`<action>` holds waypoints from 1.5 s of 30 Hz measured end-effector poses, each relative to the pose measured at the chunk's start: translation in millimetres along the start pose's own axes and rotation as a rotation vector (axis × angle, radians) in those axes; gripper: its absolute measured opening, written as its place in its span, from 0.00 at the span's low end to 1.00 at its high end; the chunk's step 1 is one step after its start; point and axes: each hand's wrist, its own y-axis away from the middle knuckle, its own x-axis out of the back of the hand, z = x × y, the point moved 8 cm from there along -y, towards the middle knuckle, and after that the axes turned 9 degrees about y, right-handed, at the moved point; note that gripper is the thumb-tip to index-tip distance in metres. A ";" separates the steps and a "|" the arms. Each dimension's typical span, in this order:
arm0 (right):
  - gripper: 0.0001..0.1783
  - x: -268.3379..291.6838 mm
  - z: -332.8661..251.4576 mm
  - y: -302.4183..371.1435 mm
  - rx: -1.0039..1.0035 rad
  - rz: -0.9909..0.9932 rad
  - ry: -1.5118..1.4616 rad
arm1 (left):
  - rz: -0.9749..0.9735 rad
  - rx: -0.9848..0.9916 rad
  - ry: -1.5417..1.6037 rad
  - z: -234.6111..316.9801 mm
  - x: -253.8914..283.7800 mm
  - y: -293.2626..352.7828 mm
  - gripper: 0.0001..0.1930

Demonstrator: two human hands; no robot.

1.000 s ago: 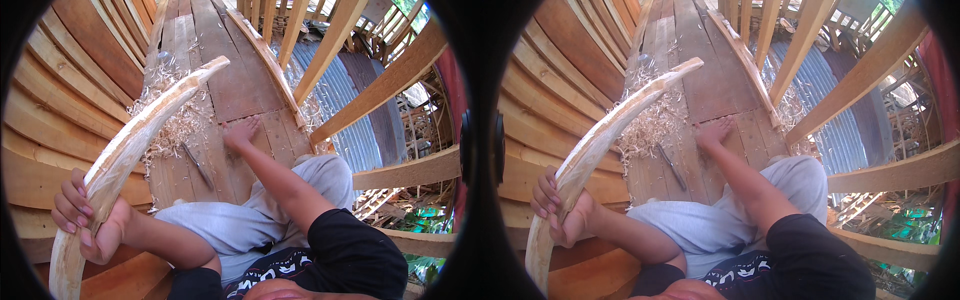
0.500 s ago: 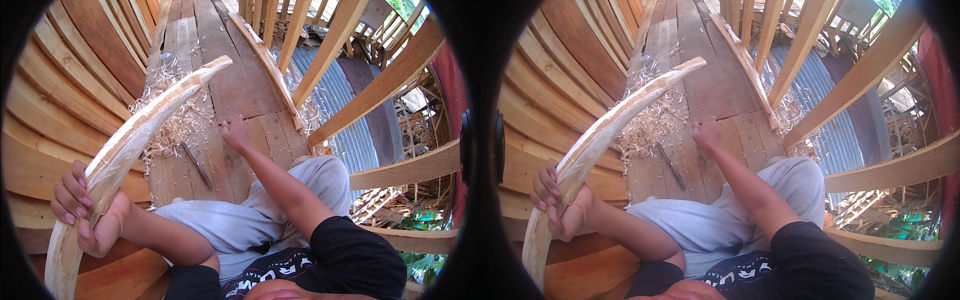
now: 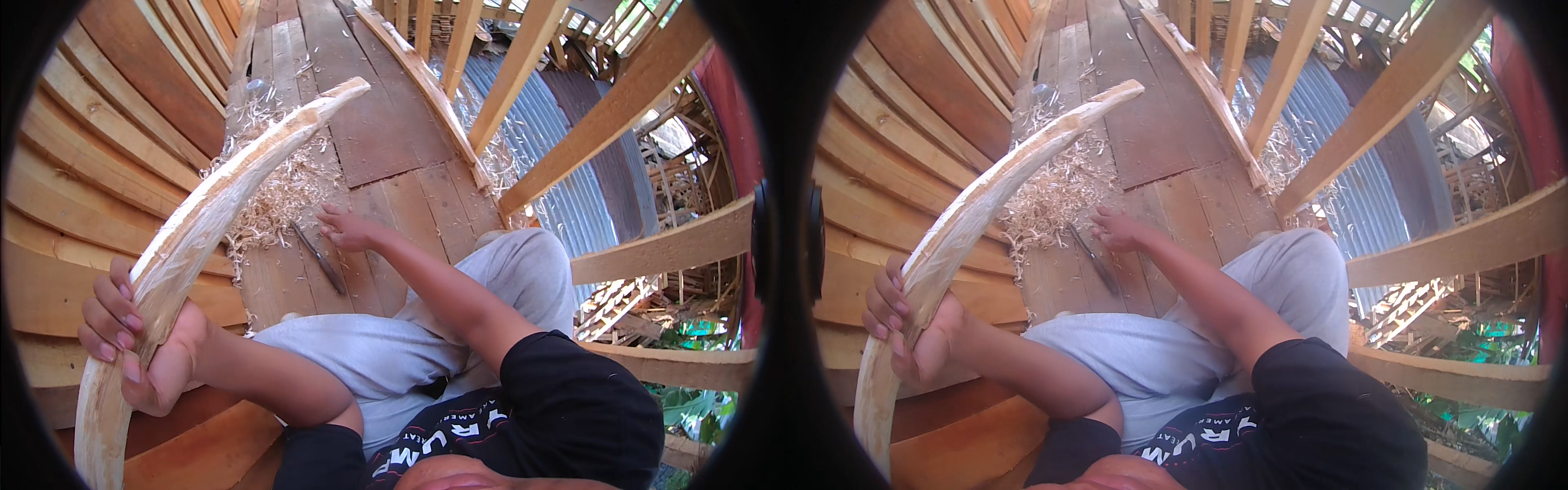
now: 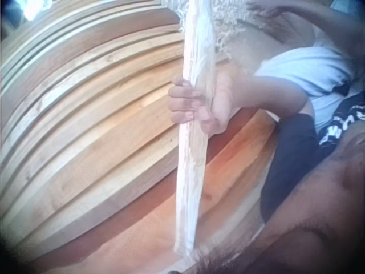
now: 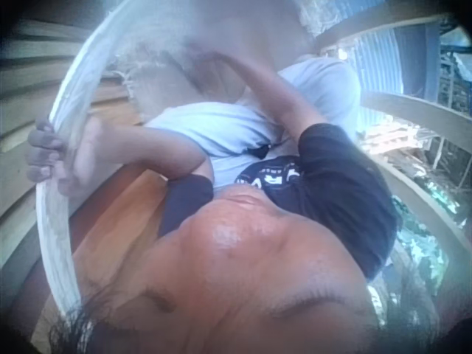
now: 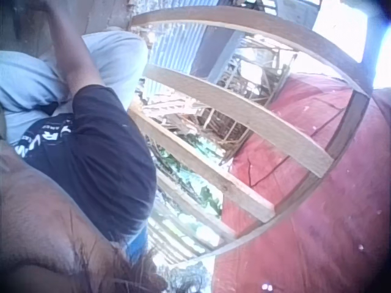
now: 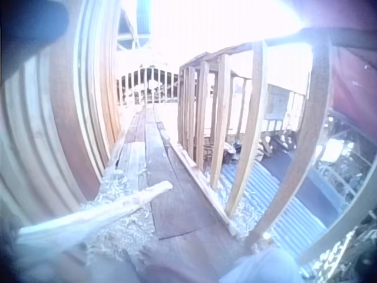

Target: The person sits on a wooden floor and uses a knife to shave and shape a long, curved piece of wood. They hold the wood with one hand and scrape the surface with the other, producing wood shavings that accumulate on the floor.

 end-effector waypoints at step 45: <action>0.41 62.1 114.8 172.2 -1.572 0.627 0.103 | -0.058 0.060 0.116 2.7 -3.9 0.9 0.11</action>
